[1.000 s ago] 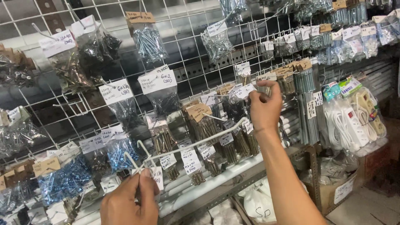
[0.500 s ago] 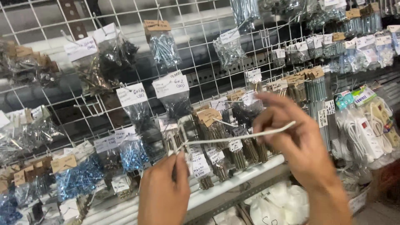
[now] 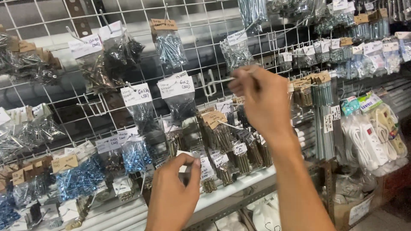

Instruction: Organizing small bags of hardware by hanging them on a wire display rack in a storage area.

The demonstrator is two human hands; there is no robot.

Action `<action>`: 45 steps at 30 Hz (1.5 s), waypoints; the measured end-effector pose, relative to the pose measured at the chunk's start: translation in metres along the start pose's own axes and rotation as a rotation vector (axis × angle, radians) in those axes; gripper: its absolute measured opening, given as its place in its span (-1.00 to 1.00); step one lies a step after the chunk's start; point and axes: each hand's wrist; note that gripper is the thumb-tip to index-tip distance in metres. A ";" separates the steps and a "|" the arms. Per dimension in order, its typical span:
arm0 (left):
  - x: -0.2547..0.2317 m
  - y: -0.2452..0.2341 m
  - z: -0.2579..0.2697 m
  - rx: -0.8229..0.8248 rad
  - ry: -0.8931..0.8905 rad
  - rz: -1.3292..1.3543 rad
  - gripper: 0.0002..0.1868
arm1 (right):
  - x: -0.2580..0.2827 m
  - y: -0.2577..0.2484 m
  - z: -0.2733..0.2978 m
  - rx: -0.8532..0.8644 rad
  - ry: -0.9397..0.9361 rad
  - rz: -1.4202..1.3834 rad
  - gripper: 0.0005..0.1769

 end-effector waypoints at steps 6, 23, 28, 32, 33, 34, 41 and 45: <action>0.021 0.006 -0.006 -0.087 0.091 -0.002 -0.79 | -0.026 0.048 -0.030 0.119 0.014 0.035 -0.77; 0.039 0.020 -0.006 -0.080 0.106 0.001 -0.82 | -0.038 0.058 -0.008 0.131 0.008 0.001 -0.76; 0.047 0.023 -0.006 -0.097 0.106 -0.008 -0.83 | -0.032 0.048 -0.026 0.058 -0.133 -0.066 -0.76; 0.038 0.018 0.000 -0.071 0.066 -0.015 -0.81 | -0.025 0.048 -0.042 0.031 -0.014 -0.051 -0.77; 0.039 0.020 -0.001 -0.066 0.068 -0.016 -0.81 | -0.027 0.052 -0.045 0.027 -0.011 -0.048 -0.77; 0.041 0.022 -0.001 -0.063 0.083 -0.031 -0.81 | -0.028 0.056 -0.047 0.038 -0.031 -0.083 -0.77; 0.053 0.027 -0.002 -0.108 0.132 -0.008 -0.81 | -0.035 0.062 -0.040 0.023 -0.161 -0.054 -0.72; 0.051 0.026 0.000 -0.098 0.136 -0.011 -0.80 | -0.029 0.061 -0.041 0.028 -0.155 -0.020 -0.72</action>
Point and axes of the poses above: each hand's wrist, its own z-axis away from the middle knuckle, its own y-axis out of the palm, x = y × z, and after that the axes turned 3 degrees about -x, right-handed
